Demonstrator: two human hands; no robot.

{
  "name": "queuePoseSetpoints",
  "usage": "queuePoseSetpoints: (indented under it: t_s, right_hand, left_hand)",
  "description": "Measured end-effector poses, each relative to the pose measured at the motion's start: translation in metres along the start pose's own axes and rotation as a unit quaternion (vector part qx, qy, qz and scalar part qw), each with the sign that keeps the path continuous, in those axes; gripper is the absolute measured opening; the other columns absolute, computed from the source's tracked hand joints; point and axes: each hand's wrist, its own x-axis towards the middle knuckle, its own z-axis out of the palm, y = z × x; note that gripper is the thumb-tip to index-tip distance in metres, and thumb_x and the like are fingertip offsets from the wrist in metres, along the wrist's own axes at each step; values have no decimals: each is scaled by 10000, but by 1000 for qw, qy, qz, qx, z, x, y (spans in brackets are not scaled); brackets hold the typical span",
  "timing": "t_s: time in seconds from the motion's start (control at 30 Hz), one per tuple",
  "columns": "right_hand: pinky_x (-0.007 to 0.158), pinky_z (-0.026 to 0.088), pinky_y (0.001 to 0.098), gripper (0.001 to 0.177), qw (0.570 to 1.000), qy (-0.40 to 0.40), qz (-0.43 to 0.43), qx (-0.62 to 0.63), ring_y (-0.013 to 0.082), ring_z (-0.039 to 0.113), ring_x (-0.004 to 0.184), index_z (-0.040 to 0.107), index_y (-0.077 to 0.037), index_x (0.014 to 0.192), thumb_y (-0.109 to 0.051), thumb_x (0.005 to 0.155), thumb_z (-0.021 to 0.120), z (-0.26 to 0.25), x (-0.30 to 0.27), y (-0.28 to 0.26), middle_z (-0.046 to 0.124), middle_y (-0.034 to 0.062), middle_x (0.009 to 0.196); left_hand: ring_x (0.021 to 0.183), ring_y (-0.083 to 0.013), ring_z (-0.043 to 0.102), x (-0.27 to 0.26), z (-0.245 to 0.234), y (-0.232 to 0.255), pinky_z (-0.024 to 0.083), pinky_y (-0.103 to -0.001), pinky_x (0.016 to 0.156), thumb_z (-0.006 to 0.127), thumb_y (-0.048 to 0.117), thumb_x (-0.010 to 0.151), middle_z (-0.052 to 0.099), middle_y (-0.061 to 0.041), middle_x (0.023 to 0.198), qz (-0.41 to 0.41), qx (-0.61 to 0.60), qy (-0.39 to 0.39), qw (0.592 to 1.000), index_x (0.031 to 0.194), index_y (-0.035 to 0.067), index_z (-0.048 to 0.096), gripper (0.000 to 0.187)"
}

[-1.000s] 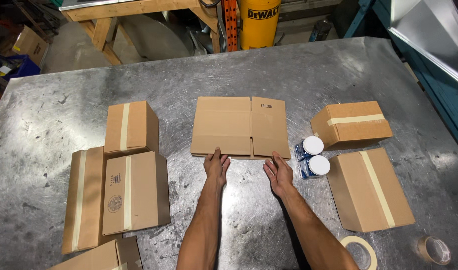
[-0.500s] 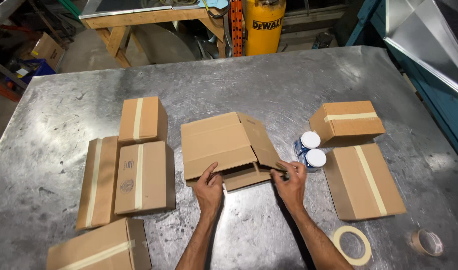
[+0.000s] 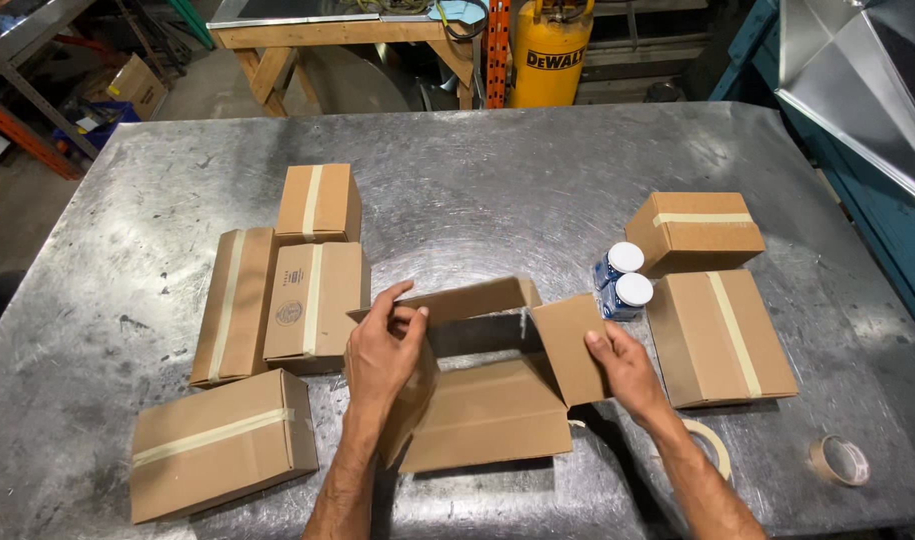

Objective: The person assembles cardboard boxes, places jars inside them, and seals the boxes with tape on a metal table.

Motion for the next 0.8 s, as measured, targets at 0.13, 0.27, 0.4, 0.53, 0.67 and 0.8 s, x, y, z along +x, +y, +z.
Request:
queuePoseSetpoints:
  t_s: [0.13, 0.27, 0.4, 0.53, 0.67, 0.8]
  right_hand:
    - [752, 663, 508, 343, 970, 28, 106, 217, 313, 807, 845, 707, -33, 1396, -204, 1114, 613, -13, 3, 59, 822, 240, 1043]
    - [755, 654, 564, 395, 944, 51, 188, 267, 402, 806, 893, 696, -2, 1407, -225, 1082, 672, -25, -8, 106, 794, 284, 1156]
    - [771, 668, 535, 389, 940, 48, 212, 262, 379, 809, 894, 708, -16, 1392, -239, 1074, 697, -36, -2, 142, 804, 235, 1175]
    - [769, 663, 552, 393, 943, 51, 207, 254, 380, 808, 899, 709, -9, 1402, -227, 1076, 686, -35, -10, 109, 802, 248, 1162]
    - [761, 656, 566, 384, 945, 45, 218, 240, 405, 806, 888, 722, -8, 1402, -194, 1068, 684, -32, -15, 86, 802, 263, 1165]
    - [780, 653, 574, 378, 948, 55, 209, 235, 410, 802, 893, 709, -16, 1409, -210, 1088, 673, -36, -9, 89, 793, 271, 1148]
  left_hand:
    - [1009, -384, 788, -7, 25, -65, 617, -520, 936, 775, 75, 951, 864, -100, 1088, 150, 34, -38, 987, 1403, 162, 771, 461]
    - [1120, -371, 757, -26, 27, -76, 626, -506, 977, 665, 33, 1007, 730, -80, 1243, 169, 57, -86, 980, 1442, 236, 721, 483]
    - [1083, -300, 783, -30, 29, -93, 650, -455, 948, 629, -29, 1006, 668, -24, 1206, 155, 50, -110, 980, 1372, 270, 754, 488]
    - [1043, -265, 710, -28, 28, -93, 543, -428, 1029, 652, -36, 978, 606, -12, 1248, 209, 99, -71, 970, 1346, 312, 767, 519]
    - [1394, -579, 525, -24, 5, -69, 459, -660, 1169, 798, 169, 966, 519, -290, 1544, -59, 70, -102, 991, 1630, 195, 473, 740]
    - [1422, -541, 601, -27, -18, -45, 508, -578, 1196, 719, 66, 985, 679, -299, 1493, -178, 16, -137, 974, 1647, 249, 541, 710]
